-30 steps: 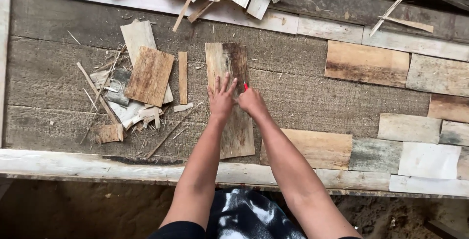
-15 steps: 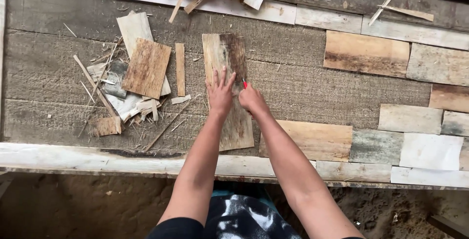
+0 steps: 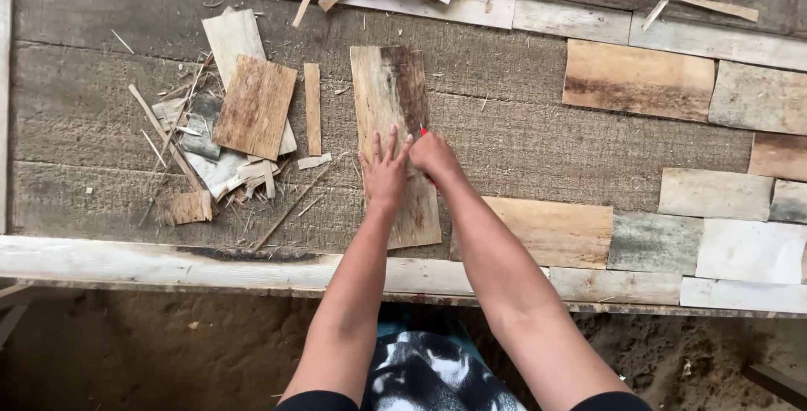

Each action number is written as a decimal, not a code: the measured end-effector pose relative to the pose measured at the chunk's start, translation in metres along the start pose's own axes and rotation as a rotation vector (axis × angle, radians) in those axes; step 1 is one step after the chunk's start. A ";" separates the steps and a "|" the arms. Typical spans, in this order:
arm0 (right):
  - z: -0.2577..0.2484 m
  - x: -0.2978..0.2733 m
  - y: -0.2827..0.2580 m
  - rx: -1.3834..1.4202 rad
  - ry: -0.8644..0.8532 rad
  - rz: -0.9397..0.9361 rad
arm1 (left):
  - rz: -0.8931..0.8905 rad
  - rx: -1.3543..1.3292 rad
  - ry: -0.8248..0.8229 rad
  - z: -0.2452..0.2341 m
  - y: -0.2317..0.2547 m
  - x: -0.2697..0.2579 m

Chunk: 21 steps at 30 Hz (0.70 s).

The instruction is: The person uses a red utility knife to scrape the surface of a rectangular wooden plank placed on a workbench. The person repeatedly scrapes along the length of the plank, occasionally lifting and repositioning it, while wood shavings accumulate on the bench.

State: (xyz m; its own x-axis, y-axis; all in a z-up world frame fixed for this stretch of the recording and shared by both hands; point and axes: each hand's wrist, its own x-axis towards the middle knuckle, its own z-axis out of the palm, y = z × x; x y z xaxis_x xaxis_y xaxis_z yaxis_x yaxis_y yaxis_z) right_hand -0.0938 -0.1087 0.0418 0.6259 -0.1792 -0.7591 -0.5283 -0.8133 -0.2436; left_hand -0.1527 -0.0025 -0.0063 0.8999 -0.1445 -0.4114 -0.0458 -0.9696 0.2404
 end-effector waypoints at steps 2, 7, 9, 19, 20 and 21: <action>-0.006 -0.009 -0.008 -0.007 0.006 0.006 | 0.003 0.000 0.002 -0.003 -0.001 0.003; 0.008 -0.023 -0.002 -0.061 -0.017 -0.033 | -0.016 -0.015 -0.002 -0.013 -0.001 -0.002; 0.007 -0.035 0.000 -0.009 0.005 -0.025 | -0.016 -0.008 0.007 -0.013 0.003 -0.002; 0.005 -0.064 0.011 0.071 -0.031 0.049 | 0.003 -0.031 0.052 -0.004 -0.002 -0.001; 0.001 -0.077 0.010 0.071 -0.033 0.038 | 0.007 -0.020 0.053 -0.001 -0.003 0.001; -0.004 -0.089 0.009 0.071 -0.036 0.026 | 0.011 -0.008 0.054 0.002 -0.003 0.003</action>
State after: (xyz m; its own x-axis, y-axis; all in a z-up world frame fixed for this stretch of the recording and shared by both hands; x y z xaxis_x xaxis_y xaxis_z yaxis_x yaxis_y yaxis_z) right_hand -0.1520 -0.1021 0.1097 0.5907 -0.1785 -0.7869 -0.5843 -0.7672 -0.2647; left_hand -0.1511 -0.0005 -0.0104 0.9214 -0.1440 -0.3610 -0.0523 -0.9663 0.2520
